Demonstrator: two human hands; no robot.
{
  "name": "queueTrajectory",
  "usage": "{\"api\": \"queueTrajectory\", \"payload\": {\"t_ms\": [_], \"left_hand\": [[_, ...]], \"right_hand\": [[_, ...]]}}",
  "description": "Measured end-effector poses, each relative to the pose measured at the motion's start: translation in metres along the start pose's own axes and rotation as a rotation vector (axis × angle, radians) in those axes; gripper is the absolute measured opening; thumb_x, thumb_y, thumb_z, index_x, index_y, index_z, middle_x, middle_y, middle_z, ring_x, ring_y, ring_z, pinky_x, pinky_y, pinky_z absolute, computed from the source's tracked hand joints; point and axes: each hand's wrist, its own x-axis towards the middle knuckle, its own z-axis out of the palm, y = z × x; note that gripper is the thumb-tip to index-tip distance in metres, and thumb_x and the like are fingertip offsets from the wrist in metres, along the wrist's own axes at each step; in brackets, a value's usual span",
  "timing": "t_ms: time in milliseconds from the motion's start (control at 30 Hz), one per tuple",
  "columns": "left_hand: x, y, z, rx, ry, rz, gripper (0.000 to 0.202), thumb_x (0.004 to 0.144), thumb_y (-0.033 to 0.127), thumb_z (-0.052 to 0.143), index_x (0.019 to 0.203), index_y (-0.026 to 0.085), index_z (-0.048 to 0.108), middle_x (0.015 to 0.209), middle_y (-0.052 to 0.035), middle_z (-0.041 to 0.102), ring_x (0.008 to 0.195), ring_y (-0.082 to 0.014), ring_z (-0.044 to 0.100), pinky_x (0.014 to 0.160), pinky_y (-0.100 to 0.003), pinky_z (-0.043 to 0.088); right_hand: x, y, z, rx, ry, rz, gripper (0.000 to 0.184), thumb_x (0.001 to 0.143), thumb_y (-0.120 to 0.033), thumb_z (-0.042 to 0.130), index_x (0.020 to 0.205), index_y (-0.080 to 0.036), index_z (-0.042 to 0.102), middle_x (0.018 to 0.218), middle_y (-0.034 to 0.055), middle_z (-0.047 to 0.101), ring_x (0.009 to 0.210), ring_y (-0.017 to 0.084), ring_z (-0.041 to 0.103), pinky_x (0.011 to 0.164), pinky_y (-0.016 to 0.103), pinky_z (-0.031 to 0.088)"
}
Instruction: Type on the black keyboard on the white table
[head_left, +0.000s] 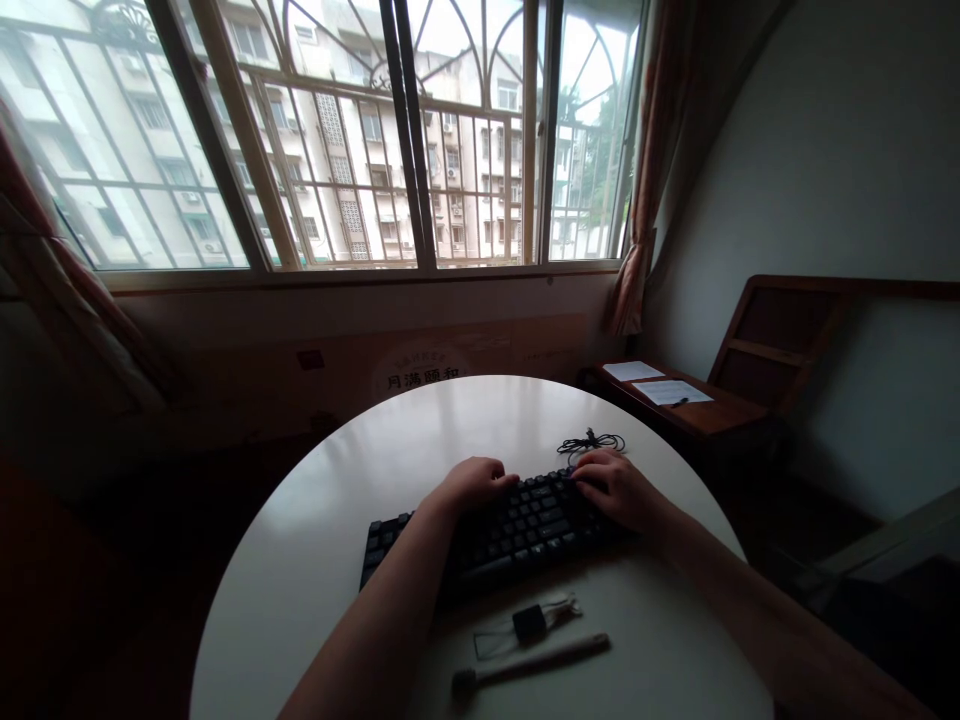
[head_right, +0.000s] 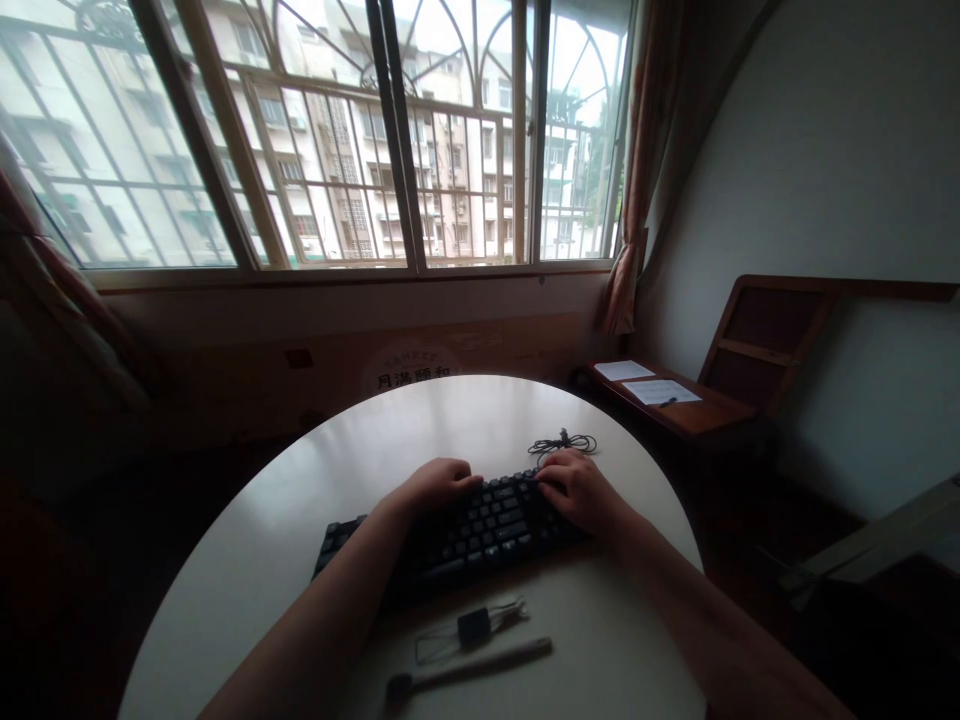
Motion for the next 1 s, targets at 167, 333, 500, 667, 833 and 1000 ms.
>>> {"api": "queueTrajectory", "payload": {"t_ms": [167,333,500,667,833,1000], "left_hand": [[0.001,-0.001,0.001,0.009,0.0,0.004,0.05,0.083,0.063,0.041,0.086,0.021,0.068,0.089,-0.0056,0.069,0.08,-0.021,0.061,0.061,-0.026,0.04],[0.001,-0.002,0.002,0.013,0.01,-0.001,0.051,0.083,0.063,0.04,0.087,0.021,0.069,0.089,-0.0058,0.07,0.079,-0.021,0.061,0.061,-0.026,0.04],[0.0,0.0,0.0,0.019,0.014,-0.001,0.05,0.083,0.063,0.041,0.086,0.021,0.069,0.088,-0.0061,0.07,0.078,-0.0212,0.061,0.06,-0.027,0.039],[-0.004,0.006,-0.005,-0.011,-0.012,-0.022,0.049,0.083,0.062,0.042,0.086,0.021,0.069,0.09,-0.0068,0.07,0.08,-0.0215,0.061,0.063,-0.027,0.04],[-0.004,0.006,-0.005,-0.017,0.006,-0.023,0.049,0.083,0.062,0.042,0.085,0.021,0.069,0.089,-0.0068,0.07,0.079,-0.0215,0.061,0.064,-0.028,0.04],[-0.003,0.004,-0.005,-0.006,-0.008,-0.019,0.049,0.082,0.062,0.042,0.085,0.021,0.069,0.09,-0.0071,0.069,0.08,-0.022,0.061,0.064,-0.029,0.041]], "right_hand": [[-0.002,0.0,0.0,-0.03,-0.03,0.024,0.02,0.081,-0.025,0.061,0.097,-0.025,0.072,0.113,0.0081,0.064,0.107,0.028,0.056,0.094,0.046,0.041],[-0.002,-0.002,0.003,-0.063,-0.06,0.04,0.02,0.081,-0.022,0.059,0.097,-0.025,0.07,0.12,0.0075,0.061,0.115,0.028,0.051,0.099,0.048,0.038],[0.0,-0.003,0.008,-0.083,-0.067,0.043,0.019,0.084,-0.019,0.052,0.095,-0.023,0.068,0.121,0.0069,0.061,0.119,0.027,0.049,0.102,0.048,0.036],[0.0,-0.004,0.011,-0.11,-0.089,0.06,0.022,0.087,-0.021,0.049,0.101,-0.022,0.066,0.126,0.0073,0.06,0.122,0.027,0.047,0.104,0.048,0.035],[0.0,-0.005,0.011,-0.092,-0.107,0.079,0.024,0.086,-0.02,0.05,0.104,-0.023,0.065,0.129,0.0066,0.058,0.125,0.028,0.045,0.104,0.049,0.035],[0.001,-0.007,0.009,-0.066,-0.136,0.081,0.02,0.084,-0.018,0.049,0.096,-0.022,0.065,0.13,0.0067,0.057,0.127,0.028,0.044,0.105,0.049,0.034]]}}
